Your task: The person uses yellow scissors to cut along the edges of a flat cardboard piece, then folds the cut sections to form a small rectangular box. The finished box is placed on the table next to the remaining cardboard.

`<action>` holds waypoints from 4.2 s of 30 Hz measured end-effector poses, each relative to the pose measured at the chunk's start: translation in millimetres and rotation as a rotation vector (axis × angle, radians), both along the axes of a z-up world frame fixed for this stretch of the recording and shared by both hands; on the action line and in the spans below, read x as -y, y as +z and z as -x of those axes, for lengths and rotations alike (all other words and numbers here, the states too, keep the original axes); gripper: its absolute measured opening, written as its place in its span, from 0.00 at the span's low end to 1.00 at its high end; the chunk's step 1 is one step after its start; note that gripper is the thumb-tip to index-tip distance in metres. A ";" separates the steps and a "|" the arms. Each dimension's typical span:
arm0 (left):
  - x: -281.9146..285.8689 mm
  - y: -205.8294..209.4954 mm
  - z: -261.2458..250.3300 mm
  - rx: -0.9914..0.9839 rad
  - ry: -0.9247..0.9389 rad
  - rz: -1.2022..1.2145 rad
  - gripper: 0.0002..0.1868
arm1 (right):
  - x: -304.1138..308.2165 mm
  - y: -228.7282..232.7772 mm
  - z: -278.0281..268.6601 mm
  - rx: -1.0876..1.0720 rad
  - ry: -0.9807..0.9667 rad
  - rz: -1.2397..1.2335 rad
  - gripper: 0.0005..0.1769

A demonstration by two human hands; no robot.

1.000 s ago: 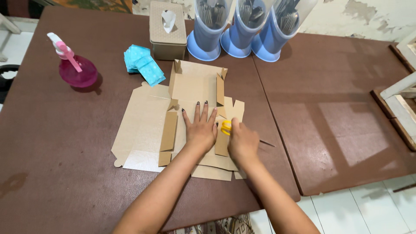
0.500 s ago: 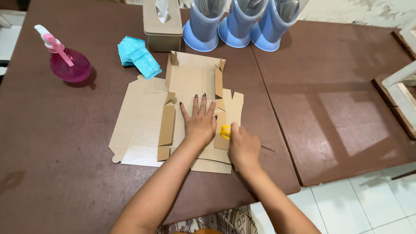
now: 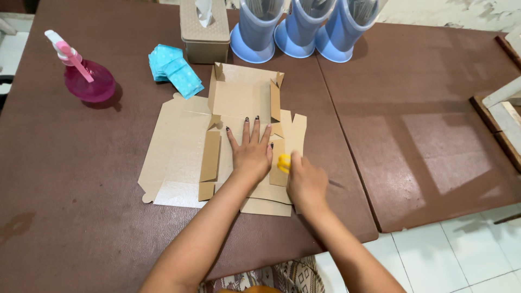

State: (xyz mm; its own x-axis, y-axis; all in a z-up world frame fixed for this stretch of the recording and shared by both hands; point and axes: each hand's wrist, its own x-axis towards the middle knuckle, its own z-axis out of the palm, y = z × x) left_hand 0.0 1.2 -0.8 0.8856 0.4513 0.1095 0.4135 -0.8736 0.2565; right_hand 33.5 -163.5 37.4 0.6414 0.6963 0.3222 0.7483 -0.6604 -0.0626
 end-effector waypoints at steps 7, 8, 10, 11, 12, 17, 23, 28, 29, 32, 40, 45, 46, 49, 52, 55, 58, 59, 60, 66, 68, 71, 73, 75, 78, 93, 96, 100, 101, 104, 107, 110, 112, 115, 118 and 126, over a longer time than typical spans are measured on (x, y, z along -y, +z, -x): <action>-1.8 -1.0 0.4 0.045 0.002 0.003 0.33 | -25.4 3.6 -27.4 -0.019 -0.033 -0.002 0.14; -1.4 -1.6 -0.4 0.037 0.000 0.005 0.34 | -16.9 2.2 -18.9 -0.023 -0.024 -0.008 0.14; -0.9 -3.2 -0.1 0.019 0.001 0.010 0.34 | 3.4 0.2 0.6 -0.074 -0.022 0.004 0.15; -1.2 -3.4 0.0 0.017 0.002 0.006 0.34 | 9.4 -0.6 7.4 -0.099 -0.018 0.009 0.15; -0.8 -3.3 -0.1 0.014 0.003 0.001 0.34 | 12.1 -1.5 11.1 -0.093 -0.017 0.013 0.15; -0.7 -2.7 -1.0 0.005 -0.006 0.000 0.34 | -10.6 -5.9 -17.2 -0.032 -0.040 0.022 0.16; -2.1 0.2 2.2 0.040 -0.004 -0.011 0.33 | -63.1 -1.2 -73.7 0.000 -0.060 0.037 0.17; -1.1 -0.7 -0.4 0.029 -0.001 0.023 0.34 | -15.9 -0.9 -30.0 -0.058 0.028 -0.068 0.13; -1.3 -0.8 -0.4 0.017 0.004 0.012 0.33 | -8.2 -1.1 -18.9 -0.073 0.006 -0.027 0.13; -2.0 0.3 -2.6 0.000 0.011 0.002 0.33 | -1.9 -0.2 -8.0 -0.077 -0.028 0.036 0.13; -1.7 1.8 2.3 0.025 -0.002 -0.003 0.33 | -63.6 5.1 -69.5 -0.070 -0.122 0.098 0.19; -0.8 -2.4 -0.6 0.041 -0.008 0.001 0.33 | -20.3 3.1 -34.7 -0.079 0.008 0.019 0.20; -1.8 -3.4 -0.7 0.037 -0.006 -0.007 0.33 | -8.4 2.4 -20.7 -0.095 0.015 0.031 0.18; -1.9 -5.8 -2.5 0.037 0.002 0.001 0.34 | 17.8 0.7 14.3 -0.122 -0.025 0.057 0.15; -0.2 -7.7 -2.3 0.034 0.004 0.010 0.33 | 17.5 -0.4 16.8 -0.051 -0.020 0.008 0.15; -0.6 -7.0 -1.4 0.053 0.004 0.000 0.34 | -7.4 -0.3 -8.2 0.019 -0.037 0.022 0.12; -1.7 -6.5 0.1 0.088 0.005 -0.005 0.32 | -23.4 1.3 -28.6 -0.010 -0.046 -0.001 0.12; -1.3 -8.3 0.7 0.084 0.006 0.001 0.33 | -20.8 -1.0 -26.7 -0.040 -0.056 0.020 0.12; -1.4 -9.8 0.4 0.079 0.008 0.008 0.33 | -15.9 -3.1 -22.8 -0.071 -0.066 0.041 0.11; 1.4 1.4 -1.5 0.026 0.008 0.035 0.32 | 29.9 -5.2 20.6 -0.100 -0.035 0.004 0.12; 5.1 13.3 5.2 -0.033 -0.021 0.036 0.33 | 28.6 0.0 17.6 -0.203 -0.079 0.065 0.16; 6.9 40.3 15.0 -0.203 -0.170 0.077 0.39 | 33.5 10.6 9.5 -0.448 -0.134 0.033 0.22; 7.5 56.1 29.5 -0.443 -0.300 0.200 0.45 | 39.3 15.6 4.3 -0.619 -0.181 -0.056 0.30; 10.5 66.0 40.3 -0.574 -0.340 0.217 0.54 | 46.8 16.5 0.7 -0.772 -0.249 -0.167 0.42; 15.0 69.4 42.8 -0.601 -0.333 0.235 0.59 | 55.9 12.6 -1.5 -0.476 -0.213 -0.337 0.34; 3.4 11.9 18.1 -0.438 -0.332 0.339 0.50 | 60.0 24.0 48.6 -0.726 -0.287 -0.146 0.43; 3.0 8.4 17.1 -0.412 -0.325 0.370 0.45 | 49.9 37.1 60.0 -0.776 -0.221 0.142 0.46; 6.0 19.0 21.6 -0.531 -0.329 0.285 0.52 | 41.1 52.1 58.1 -0.752 -0.025 0.302 0.50; 7.0 22.8 22.7 -0.518 -0.327 0.281 0.52 | 47.1 57.3 50.7 -0.852 -0.049 0.266 0.48; 11.2 32.9 26.6 -0.495 -0.324 0.272 0.53 | 50.2 57.6 27.4 -0.825 0.044 -0.053 0.37; 11.7 41.7 30.7 -0.506 -0.322 0.285 0.54 | 46.7 40.1 21.2 -0.384 -0.037 -0.070 0.21; 10.4 48.2 30.3 -0.531 -0.326 0.310 0.56 | 43.1 15.8 30.8 -0.060 -0.077 0.060 0.10; 9.8 48.8 31.5 -0.551 -0.326 0.321 0.58 | 39.7 3.9 34.4 0.031 -0.064 0.090 0.09; 12.5 46.7 31.7 -0.527 -0.316 0.318 0.57 | 31.1 -2.4 28.7 0.068 -0.068 0.080 0.11; 14.1 44.6 32.8 -0.483 -0.294 0.327 0.56 | 13.5 0.5 8.2 0.027 -0.078 0.064 0.11; 14.0 46.1 33.3 -0.512 -0.295 0.321 0.56 | 36.6 4.5 27.0 -0.097 -0.095 0.129 0.10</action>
State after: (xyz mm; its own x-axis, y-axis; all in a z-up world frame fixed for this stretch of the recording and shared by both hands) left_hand -33.2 -12.9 45.2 0.8815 0.1226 -0.4560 0.3075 -0.8819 0.3574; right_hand 6.5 -200.1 41.9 0.7299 0.6627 0.1676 0.6768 -0.7350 -0.0412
